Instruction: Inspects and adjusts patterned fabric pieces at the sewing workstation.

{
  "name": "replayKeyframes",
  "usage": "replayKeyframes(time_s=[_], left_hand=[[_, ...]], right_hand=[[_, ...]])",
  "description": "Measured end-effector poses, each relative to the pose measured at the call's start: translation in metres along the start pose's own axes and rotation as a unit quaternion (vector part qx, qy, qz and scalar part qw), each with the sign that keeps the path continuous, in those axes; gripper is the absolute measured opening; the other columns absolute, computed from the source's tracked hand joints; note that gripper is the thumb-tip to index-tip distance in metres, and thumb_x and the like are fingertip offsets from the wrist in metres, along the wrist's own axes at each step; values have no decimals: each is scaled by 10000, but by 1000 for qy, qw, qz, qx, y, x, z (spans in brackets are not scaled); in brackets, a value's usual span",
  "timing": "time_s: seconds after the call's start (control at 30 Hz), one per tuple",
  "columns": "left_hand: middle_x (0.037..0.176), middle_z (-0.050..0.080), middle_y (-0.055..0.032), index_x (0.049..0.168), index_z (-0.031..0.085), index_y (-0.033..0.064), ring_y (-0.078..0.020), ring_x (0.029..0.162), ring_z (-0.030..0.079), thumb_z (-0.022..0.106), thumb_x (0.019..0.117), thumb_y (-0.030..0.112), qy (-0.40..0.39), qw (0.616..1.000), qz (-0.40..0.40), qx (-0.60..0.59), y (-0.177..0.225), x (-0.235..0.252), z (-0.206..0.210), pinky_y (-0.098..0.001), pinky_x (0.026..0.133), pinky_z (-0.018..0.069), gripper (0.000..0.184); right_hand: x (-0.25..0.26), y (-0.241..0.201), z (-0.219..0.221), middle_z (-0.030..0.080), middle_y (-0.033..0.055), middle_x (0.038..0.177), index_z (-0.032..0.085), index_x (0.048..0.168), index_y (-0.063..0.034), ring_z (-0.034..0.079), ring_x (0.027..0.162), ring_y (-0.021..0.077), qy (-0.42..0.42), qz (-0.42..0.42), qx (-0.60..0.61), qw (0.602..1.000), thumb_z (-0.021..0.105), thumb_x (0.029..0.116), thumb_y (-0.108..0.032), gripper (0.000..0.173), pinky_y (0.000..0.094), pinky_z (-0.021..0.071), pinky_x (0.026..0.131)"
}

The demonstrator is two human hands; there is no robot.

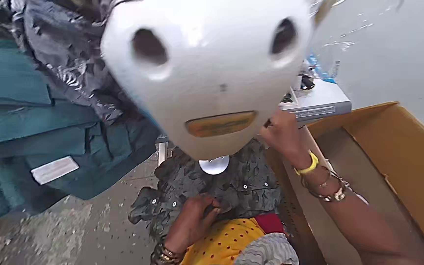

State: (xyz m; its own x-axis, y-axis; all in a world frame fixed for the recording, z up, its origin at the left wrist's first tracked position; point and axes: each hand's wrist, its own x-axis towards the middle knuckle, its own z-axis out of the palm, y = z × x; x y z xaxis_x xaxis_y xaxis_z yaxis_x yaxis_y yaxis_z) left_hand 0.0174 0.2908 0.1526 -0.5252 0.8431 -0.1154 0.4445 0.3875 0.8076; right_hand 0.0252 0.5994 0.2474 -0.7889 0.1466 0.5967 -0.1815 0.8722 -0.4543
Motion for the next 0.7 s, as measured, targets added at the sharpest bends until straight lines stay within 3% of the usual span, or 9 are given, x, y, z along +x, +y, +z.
replayKeyframes(time_s=[0.1,0.17,0.23,0.3,0.37,0.43,0.53,0.63,0.7], left_hand=[[953,732,-131,998,750,30,-262,913,709,652,969,208,-28,1000,-7,1,4,4,-2,-451,855,565,206],[947,730,-136,995,748,26,-269,899,706,654,963,205,-28,1000,-6,5,6,6,-1,-448,842,564,205],[958,730,-142,999,748,23,-279,907,706,653,964,196,-32,999,-12,6,8,8,-1,-451,850,561,200],[973,729,-141,1007,748,25,-278,918,704,647,972,198,-37,999,-18,9,8,7,-3,-450,858,559,204],[994,728,-140,1019,746,26,-277,936,703,640,982,210,-39,999,-28,1,7,4,-3,-455,873,556,216],[987,728,-141,1016,746,22,-281,930,704,645,978,212,-31,999,-35,-10,5,2,-4,-470,867,557,218],[1010,730,-153,1041,742,18,-294,960,703,641,985,218,-42,998,-46,-26,2,0,-5,-487,887,550,230],[988,728,-162,1031,744,17,-301,938,706,642,978,209,-47,998,-40,-24,0,2,-7,-491,865,552,224],[987,725,-158,1026,742,19,-293,932,702,641,979,208,-45,998,-44,-23,1,3,-10,-483,863,550,220]], right_hand=[[-18,-44,21,714,80,776,718,839,-65,701,723,195,11,-195,-62,979,655,958,-182,178,320,567,624],[-18,-56,32,667,68,719,698,882,-65,647,681,204,-3,-296,-83,952,580,1009,-102,177,307,507,608],[-6,-59,36,656,48,652,708,780,-86,651,641,199,-5,-308,-103,946,607,937,-68,187,313,467,548],[-1,-60,38,678,52,676,733,760,-101,678,662,203,-10,-289,-127,949,642,895,-79,164,314,483,532],[-8,-57,39,705,60,737,751,801,-81,690,711,182,-20,-232,-69,970,675,900,-107,127,299,530,601],[-16,-55,39,703,42,789,706,843,-41,670,758,80,-58,-80,78,992,730,905,-189,162,219,550,705],[-14,-56,41,575,-83,729,605,924,-70,538,659,-60,-120,149,236,953,849,800,-207,306,115,470,640],[-3,-64,42,571,-85,721,610,960,-63,543,660,-65,-145,246,268,920,818,803,-66,261,125,489,649],[0,-66,42,579,-79,722,609,952,-70,555,661,-60,-152,249,262,920,801,819,-48,235,131,496,647]])
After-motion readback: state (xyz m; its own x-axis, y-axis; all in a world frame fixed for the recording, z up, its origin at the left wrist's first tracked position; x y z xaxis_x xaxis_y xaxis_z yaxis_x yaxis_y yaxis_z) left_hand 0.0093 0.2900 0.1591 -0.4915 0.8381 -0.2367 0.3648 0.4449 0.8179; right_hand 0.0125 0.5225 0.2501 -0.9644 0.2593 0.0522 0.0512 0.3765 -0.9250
